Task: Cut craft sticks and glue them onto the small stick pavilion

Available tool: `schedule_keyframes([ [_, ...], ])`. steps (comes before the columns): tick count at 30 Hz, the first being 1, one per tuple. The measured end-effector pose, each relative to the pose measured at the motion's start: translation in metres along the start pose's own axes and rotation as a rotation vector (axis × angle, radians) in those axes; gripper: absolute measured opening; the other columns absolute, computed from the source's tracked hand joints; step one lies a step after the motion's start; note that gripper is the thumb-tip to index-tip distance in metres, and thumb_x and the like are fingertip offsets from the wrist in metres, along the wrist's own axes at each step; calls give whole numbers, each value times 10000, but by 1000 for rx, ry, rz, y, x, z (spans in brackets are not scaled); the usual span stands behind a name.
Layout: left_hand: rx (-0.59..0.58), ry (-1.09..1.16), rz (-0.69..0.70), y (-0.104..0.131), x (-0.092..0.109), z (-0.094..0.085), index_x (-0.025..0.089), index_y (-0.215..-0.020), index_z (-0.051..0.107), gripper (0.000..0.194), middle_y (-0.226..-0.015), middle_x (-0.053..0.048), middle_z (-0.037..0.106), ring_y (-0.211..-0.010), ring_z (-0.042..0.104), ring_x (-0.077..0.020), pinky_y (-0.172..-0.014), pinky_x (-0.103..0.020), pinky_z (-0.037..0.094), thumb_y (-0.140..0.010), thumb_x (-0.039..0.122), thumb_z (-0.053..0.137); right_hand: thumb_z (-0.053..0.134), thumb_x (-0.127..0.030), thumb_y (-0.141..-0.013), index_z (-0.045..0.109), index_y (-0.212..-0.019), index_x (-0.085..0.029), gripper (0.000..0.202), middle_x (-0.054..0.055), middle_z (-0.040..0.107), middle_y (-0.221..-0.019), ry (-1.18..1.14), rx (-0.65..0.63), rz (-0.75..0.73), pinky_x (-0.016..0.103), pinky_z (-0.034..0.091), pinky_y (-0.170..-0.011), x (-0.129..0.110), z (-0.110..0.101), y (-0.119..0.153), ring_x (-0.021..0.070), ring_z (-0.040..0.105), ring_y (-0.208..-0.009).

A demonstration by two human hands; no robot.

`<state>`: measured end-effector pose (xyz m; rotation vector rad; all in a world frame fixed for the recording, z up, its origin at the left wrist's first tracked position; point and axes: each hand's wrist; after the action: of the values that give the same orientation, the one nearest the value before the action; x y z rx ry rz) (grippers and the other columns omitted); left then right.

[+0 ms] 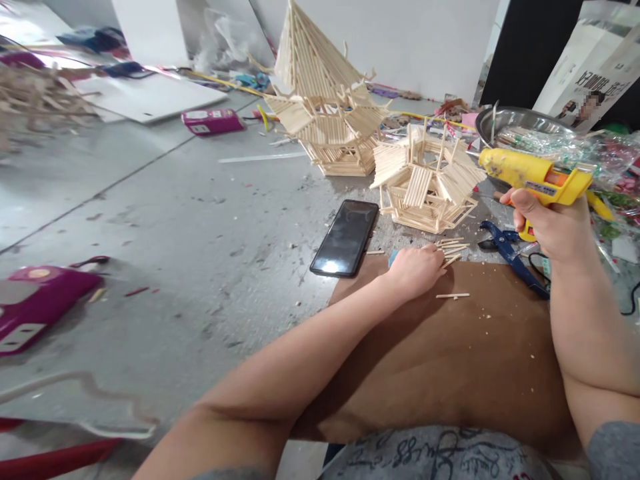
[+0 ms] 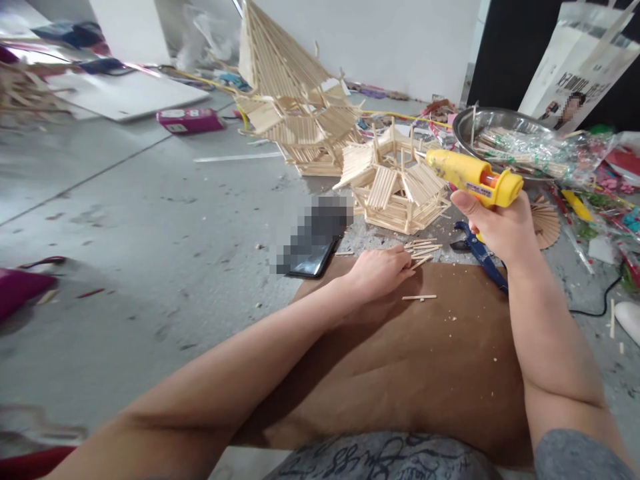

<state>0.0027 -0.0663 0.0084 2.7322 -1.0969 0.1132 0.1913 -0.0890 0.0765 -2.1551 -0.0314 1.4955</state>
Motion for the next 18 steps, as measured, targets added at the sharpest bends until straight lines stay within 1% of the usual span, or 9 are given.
schedule_keyframes([
  [4, -3, 1, 18, -1, 0, 4, 153, -899, 583, 307, -921, -103, 592, -781, 616, -224, -630, -328, 466, -856, 305, 320, 681, -396, -635, 637, -730, -180, 240, -17, 561, -572, -4, 1, 5, 227, 345, -356, 1, -1, 0, 64, 444, -391],
  [7, 7, -8, 43, -1, 1, 4, 149, -898, 575, 313, -929, -104, 587, -764, 619, -220, -620, -336, 469, -860, 261, 285, 678, -405, -635, 638, -717, -186, 237, -22, 555, -564, 14, 11, 5, 227, 353, -358, 2, -2, 0, 68, 451, -397],
  [12, 21, 42, 65, 1, 2, 1, 141, -854, 585, 264, -886, -120, 606, -752, 611, -223, -617, -330, 454, -793, 188, 332, 679, -410, -634, 628, -729, -181, 254, -15, 554, -572, 1, 9, 18, 230, 361, -368, 4, -2, 0, 69, 451, -412],
  [15, 107, 201, 34, 1, -3, 0, 155, -805, 570, 189, -765, -83, 621, -685, 593, -189, -599, -296, 428, -737, 179, 395, 682, -410, -630, 607, -715, -171, 264, -4, 561, -591, -2, 12, 39, 239, 365, -374, 5, -2, 0, 71, 450, -416],
  [18, 261, 548, 22, -2, -10, -2, 162, -724, 529, 84, -648, -28, 597, -599, 550, -127, -560, -239, 399, -689, 170, 453, 681, -410, -629, 588, -705, -177, 262, -1, 577, -623, 5, 21, 40, 249, 367, -379, 7, -3, -1, 72, 447, -410],
])
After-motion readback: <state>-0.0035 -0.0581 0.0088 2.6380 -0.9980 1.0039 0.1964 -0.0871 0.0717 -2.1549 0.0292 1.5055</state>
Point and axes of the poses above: each hand's wrist, its own y-axis away from the middle knuckle, its own z-axis out of the palm, x = y × z
